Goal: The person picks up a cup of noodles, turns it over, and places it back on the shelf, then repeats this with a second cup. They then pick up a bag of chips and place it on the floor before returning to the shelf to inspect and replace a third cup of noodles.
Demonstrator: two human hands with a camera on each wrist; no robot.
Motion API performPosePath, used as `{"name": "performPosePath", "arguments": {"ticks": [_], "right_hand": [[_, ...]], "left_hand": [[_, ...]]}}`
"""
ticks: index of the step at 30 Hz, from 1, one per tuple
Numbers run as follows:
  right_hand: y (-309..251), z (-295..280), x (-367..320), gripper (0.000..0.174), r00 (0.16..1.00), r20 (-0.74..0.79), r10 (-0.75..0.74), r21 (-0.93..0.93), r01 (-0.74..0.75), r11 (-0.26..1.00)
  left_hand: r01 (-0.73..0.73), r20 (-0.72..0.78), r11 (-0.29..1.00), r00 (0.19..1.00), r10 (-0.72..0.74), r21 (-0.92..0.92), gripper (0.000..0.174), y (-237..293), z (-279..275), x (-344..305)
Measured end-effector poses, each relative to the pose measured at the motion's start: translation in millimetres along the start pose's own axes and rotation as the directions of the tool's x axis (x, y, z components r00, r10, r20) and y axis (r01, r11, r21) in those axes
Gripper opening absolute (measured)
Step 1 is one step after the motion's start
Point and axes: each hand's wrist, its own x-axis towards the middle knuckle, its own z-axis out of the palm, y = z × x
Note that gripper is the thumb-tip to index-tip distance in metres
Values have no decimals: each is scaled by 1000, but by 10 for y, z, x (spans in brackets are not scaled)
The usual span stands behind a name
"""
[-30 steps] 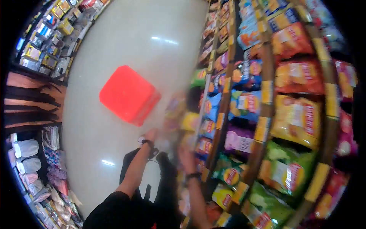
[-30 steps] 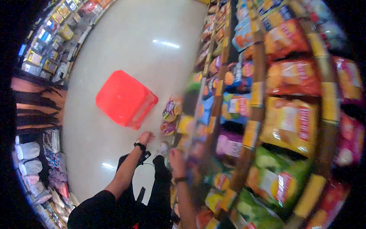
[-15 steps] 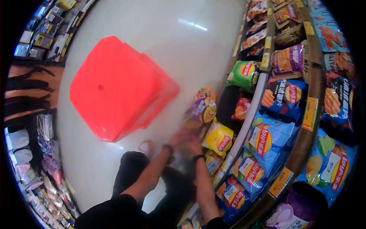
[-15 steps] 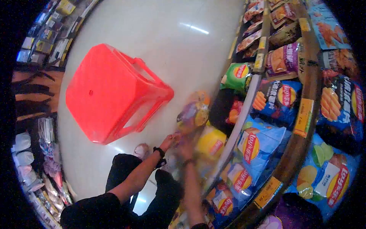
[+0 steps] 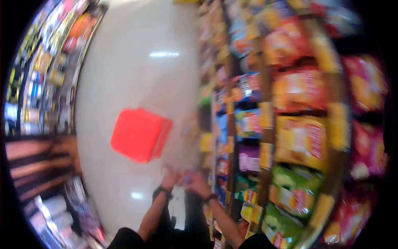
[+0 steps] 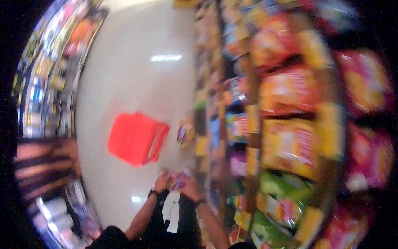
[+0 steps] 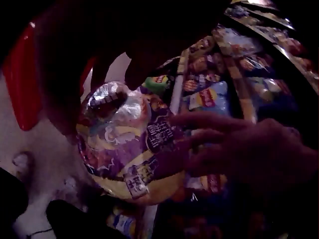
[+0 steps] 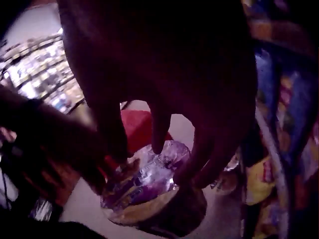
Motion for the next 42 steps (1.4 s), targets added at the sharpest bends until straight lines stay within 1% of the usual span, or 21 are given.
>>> {"name": "performPosePath", "arguments": {"ticks": [1, 4, 6, 7, 9, 10, 11, 13, 14, 15, 17, 20, 22, 24, 26, 27, 30, 33, 36, 38, 42], "right_hand": [[-219, 41, -298, 41, 1000, 13, 11, -97, -9, 995], [-769, 179, -839, 48, 985, -97, -143, -177, 124, 976], [-687, 549, -1039, 51, 928, -289, -235, -294, 147, 944], [-858, 535, -1218, 51, 902, -380, -206, -255, 112, 960], [-1238, 633, -1832, 52, 816, -567, -115, -157, 30, 987], [-1487, 825, -2135, 53, 760, -648, -60, -92, 0, 996], [-1633, 853, -2386, 53, 713, -700, -28, -62, -22, 998], [-1897, 911, -2894, 54, 634, -773, 24, -13, -53, 998], [-2133, 885, -3192, 56, 629, -776, 57, 31, -52, 998], [-2400, 840, -3500, 58, 622, -777, 90, 75, -49, 996], [-2951, 802, -4183, 58, 530, -837, 137, 197, 57, 979], [-3231, 1290, -4908, 58, 372, -903, 215, 274, 114, 955], [-3228, 1841, -5181, 58, 173, -935, 311, 315, -6, 949], [-3161, 2446, -5386, 58, -66, -920, 386, 391, -140, 910], [-3108, 3048, -5715, 58, -267, -868, 418, 476, -207, 855], [-3083, 3352, -5922, 59, -341, -841, 420, 507, -227, 831], [-3143, 4117, -6713, 58, -464, -810, 358, 482, -179, 858], [-3318, 4859, -7398, 51, -595, -619, 513, 692, -105, 714], [-3781, 5383, -8125, 49, -696, -493, 523, 731, -5, 682], [-3998, 5741, -8462, 49, -796, -437, 419, 714, -24, 700], [-4266, 6308, -8974, 50, -918, -250, 308, 705, 45, 708]], "left_hand": [[94, 2, 994, 996, -94, 50, 65, 204, -199, -437], [-146, 54, 982, 989, 141, 119, 63, -358, -303, -841], [-131, 274, 991, 953, 133, -23, 48, -318, -581, -1277], [-236, 391, 972, 895, 215, 5, 46, -514, -623, -1279], [-154, 599, 983, 780, 181, -97, 46, -419, -713, -1345], [71, 675, 983, 735, 63, -168, 45, -327, -773, -1545], [-282, 721, 946, 621, 306, -159, 38, -362, -701, -1517], [3, 776, 996, 627, 66, -88, 33, -272, -440, -1610], [-437, 829, 899, 506, 237, 10, 34, -255, -300, -1570], [-789, 887, 614, 310, 342, 39, 36, -320, -166, -1443], [-931, 954, 358, 168, 250, 70, 39, -302, 198, -1385], [-583, 882, 691, 438, -174, 427, 47, 47, 640, -2348], [-535, 918, 790, 387, -87, 301, 44, 168, 643, -3457], [-643, 942, 726, 335, -20, 244, 43, -7, 883, -3994], [-842, 958, 480, 286, 12, 246, 42, -342, 1303, -4273], [-810, 969, 535, 234, -77, 238, 42, -528, 1486, -4496], [-820, 976, 530, 190, -102, 215, 46, -1200, 1966, -5393], [-890, 992, 445, 124, 16, 104, 45, -1782, 1983, -6745], [-939, 992, 343, -69, -106, -29, 42, -2506, 2488, -6973], [-831, 963, 551, -207, -175, -79, 36, -2763, 2486, -7631], [-806, 919, 580, -309, -244, -117, 34, -3297, 2576, -8854]]}}
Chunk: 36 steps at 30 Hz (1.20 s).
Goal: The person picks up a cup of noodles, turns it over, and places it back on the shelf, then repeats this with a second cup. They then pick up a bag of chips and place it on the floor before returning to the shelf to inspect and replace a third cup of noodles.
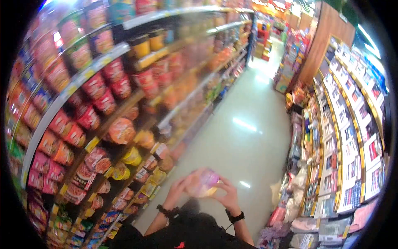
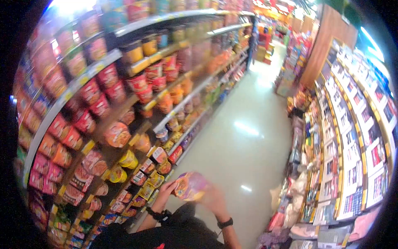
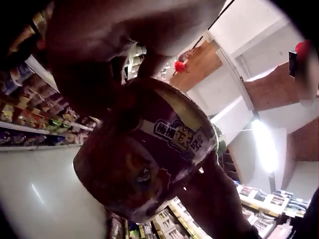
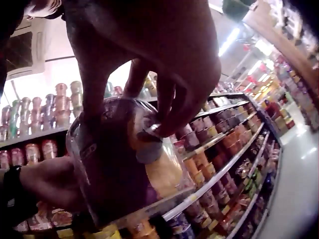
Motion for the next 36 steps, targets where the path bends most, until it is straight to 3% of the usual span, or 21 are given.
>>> {"name": "performPosePath", "arguments": {"ticks": [5, 8, 14, 17, 20, 23, 27, 30, 31, 36], "right_hand": [[419, -909, 476, 52, 982, -187, 19, -32, -25, 999], [701, -1436, 787, 53, 963, -263, 63, -60, -81, 995], [1095, -2483, 1588, 54, 921, -387, 43, -173, -118, 978], [1251, -2840, 1926, 54, 885, -459, 84, -123, -156, 980], [1647, -3079, 2210, 47, 825, -520, 222, 108, -194, 975], [2110, -3331, 2671, 46, 822, -504, 265, 225, -172, 959], [2738, -3758, 3587, 49, 875, -443, 197, 165, -137, 977], [2979, -4209, 4459, 51, 903, -394, 170, 82, -150, 985], [3101, -4346, 4726, 51, 912, -386, 138, 51, -128, 990], [3555, -4984, 6017, 49, 957, -270, 106, 192, -54, 980]], "left_hand": [[-46, 242, 998, 970, 36, 35, 35, -83, 850, 1157], [-94, 280, 996, 956, 88, 9, 33, -69, 1506, 1826], [-57, 479, 998, 877, 38, 26, 32, 473, 2793, 3014], [-55, 537, 996, 844, 9, 69, 32, 542, 3186, 3467], [-56, 577, 992, 816, -22, 117, 29, 648, 3595, 3969], [16, 608, 995, 790, -73, 99, 25, 702, 3883, 4534], [16, 552, 974, 822, -142, 228, 29, 860, 4262, 5433], [-72, 492, 983, 870, -20, 167, 28, 931, 4604, 6190], [-78, 475, 961, 878, -61, 267, 25, 1091, 4737, 6429], [-23, 445, 996, 895, -17, 84, 25, 1593, 5215, 7377]]}}
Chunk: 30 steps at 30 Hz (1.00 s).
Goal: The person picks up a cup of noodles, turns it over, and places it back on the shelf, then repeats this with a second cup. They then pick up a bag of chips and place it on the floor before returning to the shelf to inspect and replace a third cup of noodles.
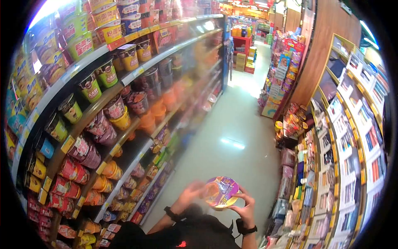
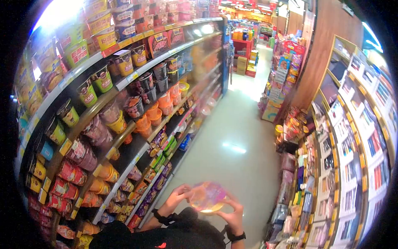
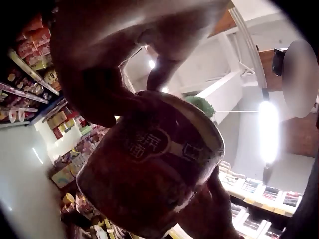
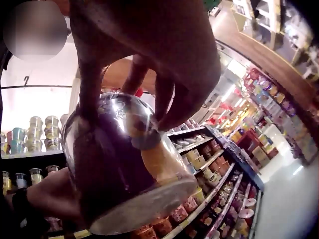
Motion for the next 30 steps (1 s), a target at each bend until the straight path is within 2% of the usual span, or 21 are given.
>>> {"name": "performPosePath", "arguments": {"ticks": [4, 5, 11, 14, 18, 22, 26, 28, 29, 30], "right_hand": [[156, -167, 1023, 47, 994, 88, -66, -113, 76, 991], [157, -179, 1246, 48, 992, 105, -73, -116, 85, 990], [654, -250, 2750, 47, 972, 181, -149, -75, 164, 984], [751, -302, 3568, 48, 970, 192, -152, -73, 169, 983], [770, -427, 4538, 46, 964, 202, -170, -186, 209, 960], [1058, -519, 5322, 45, 988, 89, -125, -71, 131, 989], [1526, -666, 6016, 44, 998, 60, -34, 61, 30, 998], [1698, -707, 6388, 45, 999, 43, -15, 45, 13, 999], [1837, -743, 6581, 45, 999, 47, -15, 17, 14, 1000], [1972, -785, 6768, 45, 998, 54, -12, -12, 12, 1000]], "left_hand": [[4, -182, 998, 983, -14, -55, 25, 293, 73, 696], [9, -227, 992, 973, -37, -122, 23, 363, 99, 876], [-79, -215, 989, 975, 50, -128, 23, 170, -303, 2324], [-96, -211, 984, 975, 62, -153, 19, 392, -473, 3073], [-116, -210, 977, 975, 77, -181, 17, 759, -562, 4148], [-113, -230, 970, 971, 62, -217, 17, 1023, -609, 5080], [-84, -169, 973, 985, 48, -214, 21, 1211, -672, 5850], [-73, -131, 971, 990, 44, -227, 23, 1020, -774, 6306], [-73, -201, 989, 979, 47, -127, 25, 925, -795, 6560], [-88, -202, 988, 977, 62, -126, 26, 988, -760, 6756]]}}
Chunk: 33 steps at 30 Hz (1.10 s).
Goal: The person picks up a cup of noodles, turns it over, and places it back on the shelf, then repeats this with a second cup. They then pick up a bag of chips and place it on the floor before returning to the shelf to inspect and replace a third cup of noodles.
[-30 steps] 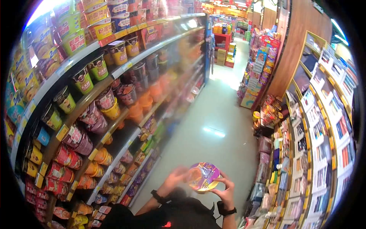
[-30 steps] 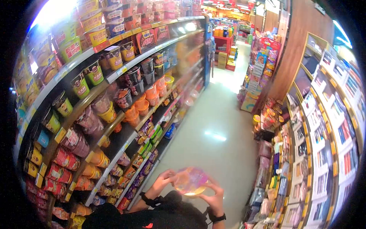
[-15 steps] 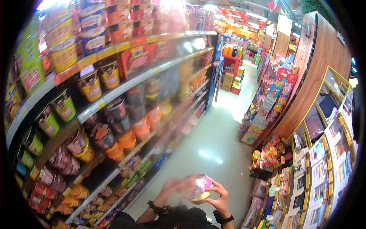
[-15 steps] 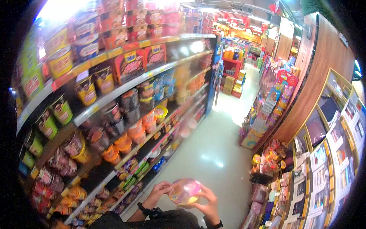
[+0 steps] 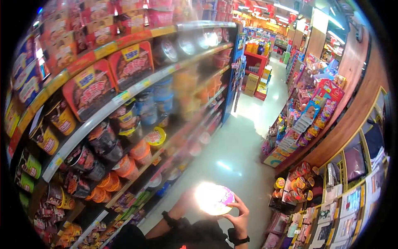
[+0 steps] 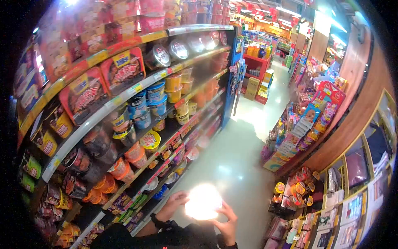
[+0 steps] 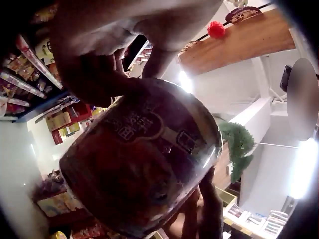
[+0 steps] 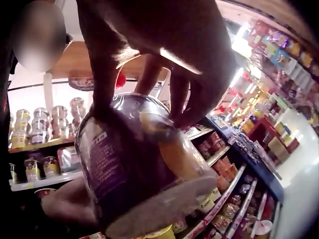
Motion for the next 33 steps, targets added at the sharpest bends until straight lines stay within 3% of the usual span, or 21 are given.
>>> {"name": "performPosePath", "arguments": {"ticks": [2, 3, 4, 6, 8, 10, 12, 14, 16, 19, 20, 22, 26, 27, 32, 33], "right_hand": [[189, -52, 447, 45, 997, -5, 71, 95, -70, 993], [273, -83, 626, 45, 993, 4, 118, 140, -118, 983], [445, -181, 839, 46, 988, 58, 142, 98, -147, 984], [413, -267, 1327, 46, 984, 109, 140, 111, -152, 982], [583, -357, 1825, 47, 976, 203, 83, 165, -118, 979], [650, -281, 2343, 48, 947, 318, 41, 205, -110, 972], [583, -159, 2847, 48, 912, 409, 18, 214, -115, 970], [504, -4, 3183, 46, 884, 465, -55, 167, -26, 986], [395, 179, 3387, 45, 844, 532, -67, 137, -7, 991], [573, 441, 3599, 46, 791, 597, -137, 243, -15, 970], [615, 533, 3639, 46, 775, 614, -151, 283, -37, 958], [654, 713, 3649, 43, 787, 611, -87, 361, -179, 915], [540, 1002, 3600, 47, 714, 699, -45, 371, -308, 876], [564, 1095, 3623, 46, 691, 721, -54, 347, -293, 891], [315, 1563, 3625, 46, 593, 792, -149, 342, -228, 912], [432, 1629, 3664, 45, 574, 816, -67, 267, -271, 925]], "left_hand": [[-20, -13, 1000, 1000, 20, 0, 28, 334, 173, 369], [60, 30, 996, 998, -58, -72, 30, 555, 235, 548], [98, -20, 993, 995, -97, 62, 30, 425, 182, 836], [23, -65, 999, 998, -20, 47, 30, 452, 195, 1155], [-80, -162, 993, 982, 93, 87, 24, 688, 282, 1370], [-88, -121, 995, 989, 82, -42, 27, 761, 200, 1557], [-117, -189, 993, 976, 112, -17, 29, 698, 128, 1678], [-117, -287, 993, 951, 114, 6, 33, 837, 129, 1707], [-117, -397, 993, 911, 113, 15, 36, 818, 101, 1634], [-109, -508, 994, 855, 107, 26, 39, 816, -14, 1735], [-146, -516, 985, 839, 173, 92, 41, 821, -58, 1757], [-206, -539, 952, 788, 298, 225, 45, 817, -156, 1757], [-199, -677, 940, 653, 339, 279, 48, 930, -202, 1613], [-180, -707, 959, 648, 284, 220, 47, 923, -235, 1548], [-229, -765, 950, 566, 306, 210, 46, 824, -497, 1276], [-231, -781, 945, 534, 324, 234, 45, 762, -552, 1249]]}}
